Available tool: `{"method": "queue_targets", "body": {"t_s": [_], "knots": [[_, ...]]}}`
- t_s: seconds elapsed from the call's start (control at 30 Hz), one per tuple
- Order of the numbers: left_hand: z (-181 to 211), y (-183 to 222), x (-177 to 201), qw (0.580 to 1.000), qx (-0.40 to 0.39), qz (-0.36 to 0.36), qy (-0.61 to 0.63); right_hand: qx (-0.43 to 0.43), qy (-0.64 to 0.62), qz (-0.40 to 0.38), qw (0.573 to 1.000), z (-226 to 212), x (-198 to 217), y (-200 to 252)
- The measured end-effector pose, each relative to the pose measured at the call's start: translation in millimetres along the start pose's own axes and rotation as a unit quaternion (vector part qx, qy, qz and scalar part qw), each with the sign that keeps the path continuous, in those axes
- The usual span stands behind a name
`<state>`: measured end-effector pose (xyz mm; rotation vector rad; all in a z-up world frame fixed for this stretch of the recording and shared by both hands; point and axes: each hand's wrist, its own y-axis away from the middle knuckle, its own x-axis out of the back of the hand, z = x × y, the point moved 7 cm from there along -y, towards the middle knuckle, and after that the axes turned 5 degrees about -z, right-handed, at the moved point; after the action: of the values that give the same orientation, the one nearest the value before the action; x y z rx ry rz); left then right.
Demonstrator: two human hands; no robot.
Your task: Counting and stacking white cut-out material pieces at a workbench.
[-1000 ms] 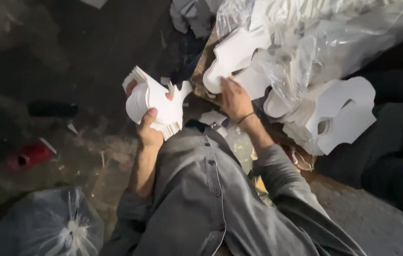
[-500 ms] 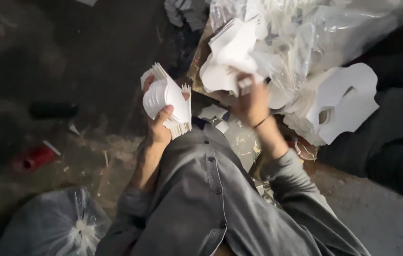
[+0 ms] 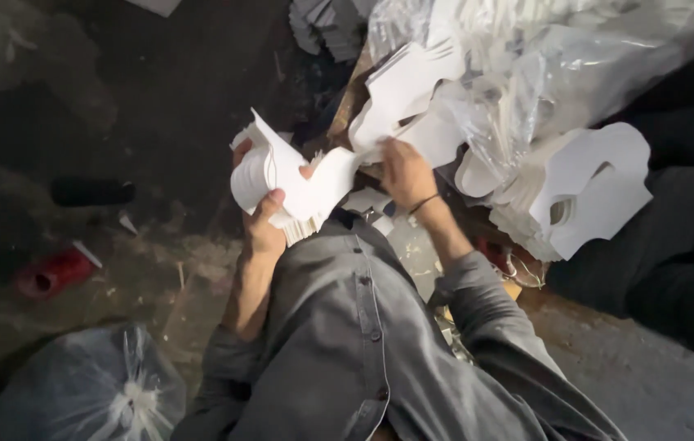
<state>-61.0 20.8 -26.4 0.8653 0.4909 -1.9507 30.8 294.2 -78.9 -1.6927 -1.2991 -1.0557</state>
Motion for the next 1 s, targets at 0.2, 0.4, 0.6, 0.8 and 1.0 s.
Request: {"method": "queue_targets", "body": {"t_s": [0.2, 0.4, 0.6, 0.8, 1.0], "knots": [[9, -2, -5, 1.000, -0.004, 0.003, 0.015, -0.061, -0.179, -0.092, 0.978, -14, 38, -19], [25, 1, -14, 0.998, 0.003, 0.008, 0.063, 0.087, 0.015, -0.025, 0.996, -43, 28, -6], [17, 0, -5, 0.999, -0.024, -0.016, 0.034, -0.100, -0.105, 0.051, 0.988, -18, 91, -19], [20, 5, 2, 0.998, -0.023, -0.001, 0.057, -0.041, -0.221, 0.128, 0.966, 43, 75, 1], [6, 7, 1, 0.998, -0.016, 0.002, 0.059, -0.256, -0.771, 0.311, 0.494, 61, 17, 37]]}}
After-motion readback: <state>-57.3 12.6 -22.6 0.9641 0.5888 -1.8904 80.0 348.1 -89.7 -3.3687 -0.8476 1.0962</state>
